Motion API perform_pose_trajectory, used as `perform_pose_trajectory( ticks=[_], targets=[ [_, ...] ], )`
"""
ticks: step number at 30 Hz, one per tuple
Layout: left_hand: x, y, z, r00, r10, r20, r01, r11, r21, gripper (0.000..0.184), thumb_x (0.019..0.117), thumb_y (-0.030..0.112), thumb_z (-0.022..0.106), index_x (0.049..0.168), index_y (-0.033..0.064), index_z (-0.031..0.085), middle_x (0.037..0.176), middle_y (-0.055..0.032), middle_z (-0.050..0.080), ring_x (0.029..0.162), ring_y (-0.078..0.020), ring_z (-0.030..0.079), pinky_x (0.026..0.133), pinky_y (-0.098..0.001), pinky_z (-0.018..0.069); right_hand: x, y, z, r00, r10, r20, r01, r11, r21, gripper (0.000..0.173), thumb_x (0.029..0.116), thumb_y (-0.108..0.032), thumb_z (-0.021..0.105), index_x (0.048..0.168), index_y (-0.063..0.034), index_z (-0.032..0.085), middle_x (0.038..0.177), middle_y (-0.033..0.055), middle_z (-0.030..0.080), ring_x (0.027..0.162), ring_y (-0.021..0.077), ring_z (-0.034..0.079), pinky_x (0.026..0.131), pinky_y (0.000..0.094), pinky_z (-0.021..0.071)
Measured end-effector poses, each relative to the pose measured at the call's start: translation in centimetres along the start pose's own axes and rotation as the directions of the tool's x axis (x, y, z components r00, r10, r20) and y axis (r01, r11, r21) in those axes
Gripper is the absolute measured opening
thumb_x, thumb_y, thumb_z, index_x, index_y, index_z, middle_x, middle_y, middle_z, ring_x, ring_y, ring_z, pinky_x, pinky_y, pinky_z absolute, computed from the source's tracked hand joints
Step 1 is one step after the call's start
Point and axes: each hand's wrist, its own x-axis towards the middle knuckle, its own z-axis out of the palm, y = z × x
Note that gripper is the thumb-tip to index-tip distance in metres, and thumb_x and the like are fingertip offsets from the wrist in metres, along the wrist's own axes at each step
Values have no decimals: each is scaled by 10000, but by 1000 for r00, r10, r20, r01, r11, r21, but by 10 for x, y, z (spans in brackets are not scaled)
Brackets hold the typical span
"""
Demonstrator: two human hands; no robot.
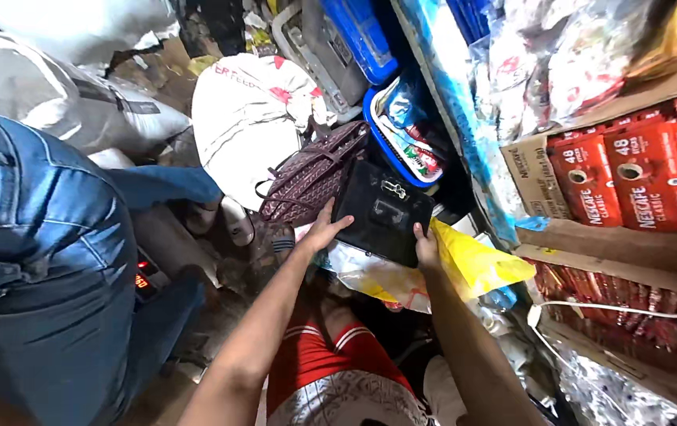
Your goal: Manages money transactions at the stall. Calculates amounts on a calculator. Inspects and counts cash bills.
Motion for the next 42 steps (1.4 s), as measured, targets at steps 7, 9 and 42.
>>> perform_pose_trajectory(
  ticks=[7,9,42],
  targets=[
    [-18,-2,-6,998,67,-16,-66,997,50,964,911,573,699,1652,264,164,1663,-98,309,1477,-310,391,1159,-602,375,-34,-16,16,994,31,-106,-45,990,-135,605,1021,-404,629,1467,-23,482,1352,235,620,1264,329,607,1079,515,487],
    [-17,-1,-7,998,64,-19,-63,996,57,963,921,562,693,1654,240,158,1661,-108,309,1479,-311,388,1166,-596,371,-33,-18,14,995,42,-86,-50,994,-99,595,1000,-354,675,1450,-11,492,1338,240,622,1241,325,618,1062,509,503],
    [90,187,-44,792,609,37,-588,745,314,600,884,568,732,1234,91,631,1099,-103,699,1034,-213,679,958,-478,547,-72,-138,-57,891,-362,-273,243,889,-387,728,961,-511,674,1535,-207,346,1120,141,714,869,303,722,772,572,588]
  ],
)
